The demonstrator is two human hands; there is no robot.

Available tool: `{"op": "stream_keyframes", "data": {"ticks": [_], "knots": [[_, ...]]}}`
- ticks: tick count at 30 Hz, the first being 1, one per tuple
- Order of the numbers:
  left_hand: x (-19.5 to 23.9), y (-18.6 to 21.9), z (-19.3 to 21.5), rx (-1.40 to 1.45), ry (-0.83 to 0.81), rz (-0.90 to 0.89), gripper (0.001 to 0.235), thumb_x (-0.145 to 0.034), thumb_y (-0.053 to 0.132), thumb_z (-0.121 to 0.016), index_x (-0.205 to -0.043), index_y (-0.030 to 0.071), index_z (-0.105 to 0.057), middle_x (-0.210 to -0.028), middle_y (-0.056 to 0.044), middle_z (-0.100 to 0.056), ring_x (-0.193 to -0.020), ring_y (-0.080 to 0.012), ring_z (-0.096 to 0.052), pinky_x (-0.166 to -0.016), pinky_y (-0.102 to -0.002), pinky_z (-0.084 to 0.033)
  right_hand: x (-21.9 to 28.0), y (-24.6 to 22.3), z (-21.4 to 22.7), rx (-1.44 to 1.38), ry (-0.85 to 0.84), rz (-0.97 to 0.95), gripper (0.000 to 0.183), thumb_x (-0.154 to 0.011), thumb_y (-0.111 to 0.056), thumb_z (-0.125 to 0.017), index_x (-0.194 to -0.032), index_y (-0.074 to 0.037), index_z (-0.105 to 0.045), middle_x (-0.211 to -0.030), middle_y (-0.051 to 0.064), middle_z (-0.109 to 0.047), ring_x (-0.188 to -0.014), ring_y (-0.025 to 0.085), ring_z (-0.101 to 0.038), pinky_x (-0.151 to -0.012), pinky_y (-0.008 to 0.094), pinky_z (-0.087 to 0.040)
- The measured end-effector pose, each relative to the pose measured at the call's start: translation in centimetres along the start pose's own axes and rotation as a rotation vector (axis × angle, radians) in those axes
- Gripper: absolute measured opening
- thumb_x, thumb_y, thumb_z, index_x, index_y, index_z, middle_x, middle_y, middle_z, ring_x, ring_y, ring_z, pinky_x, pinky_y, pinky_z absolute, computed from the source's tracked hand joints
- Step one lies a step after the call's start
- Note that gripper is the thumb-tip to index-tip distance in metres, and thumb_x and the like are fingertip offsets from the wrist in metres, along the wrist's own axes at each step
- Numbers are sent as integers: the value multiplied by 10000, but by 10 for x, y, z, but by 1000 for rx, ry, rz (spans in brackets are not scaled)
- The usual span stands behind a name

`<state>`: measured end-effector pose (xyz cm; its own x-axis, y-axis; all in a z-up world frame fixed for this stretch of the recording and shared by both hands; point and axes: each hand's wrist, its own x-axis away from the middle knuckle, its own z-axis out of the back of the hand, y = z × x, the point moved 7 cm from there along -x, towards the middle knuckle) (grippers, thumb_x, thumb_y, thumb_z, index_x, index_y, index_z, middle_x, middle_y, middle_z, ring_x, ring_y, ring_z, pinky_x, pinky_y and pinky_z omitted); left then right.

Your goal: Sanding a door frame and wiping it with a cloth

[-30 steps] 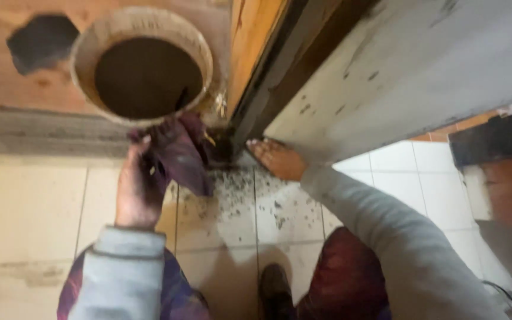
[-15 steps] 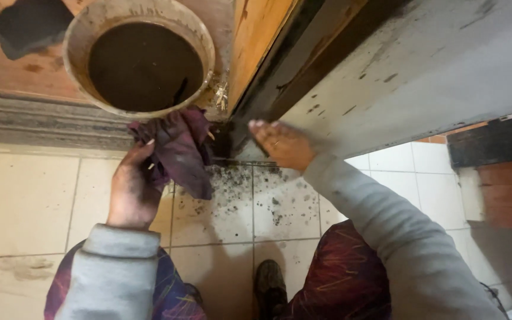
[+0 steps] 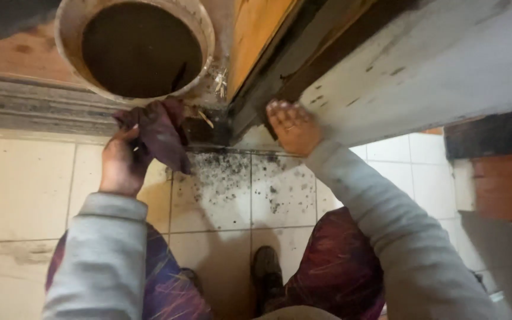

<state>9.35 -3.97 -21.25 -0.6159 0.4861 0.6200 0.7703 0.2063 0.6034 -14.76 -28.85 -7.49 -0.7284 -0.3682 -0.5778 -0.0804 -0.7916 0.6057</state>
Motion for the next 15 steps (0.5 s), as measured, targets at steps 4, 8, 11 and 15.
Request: {"op": "stream_keyframes", "data": {"ticks": [4,8,11,15], "knots": [[17,9,-22,-13,44,53,57,-938,180,-687,-961,133,-665,-829,-8,-573,-782,-159,-615,-742,-314,-593,10,-17,-26,-91,-50,65,438,-1015,-162,-313,-1228,-136,-695,-1121,86,-696,-939,231,-669,-858,364,-546],[55,32,-49,-79,22,40,109,-956,197,-654,-1049,141,-662,-875,-11,-547,-826,-177,-597,-796,-341,-583,-6,37,-2,180,-48,13,444,-1002,-212,-391,-1241,-139,-759,-1119,162,-708,-885,388,-682,-755,529,-565],[52,25,-47,-108,1,64,74,-971,201,-635,-1028,157,-654,-860,-1,-541,-820,-164,-604,-783,-344,-593,-24,36,8,69,85,-55,345,-1025,-215,-475,-1202,-111,-752,-1267,140,-670,-1043,321,-661,-926,464,-521],[23,8,-22,-127,-24,51,146,-965,178,-605,-1101,168,-656,-926,17,-562,-865,-144,-598,-833,-319,-575,-8,-30,-14,-29,-34,63,434,-1009,-78,-293,-1197,-77,-684,-1227,120,-685,-1018,253,-677,-906,371,-541]]}}
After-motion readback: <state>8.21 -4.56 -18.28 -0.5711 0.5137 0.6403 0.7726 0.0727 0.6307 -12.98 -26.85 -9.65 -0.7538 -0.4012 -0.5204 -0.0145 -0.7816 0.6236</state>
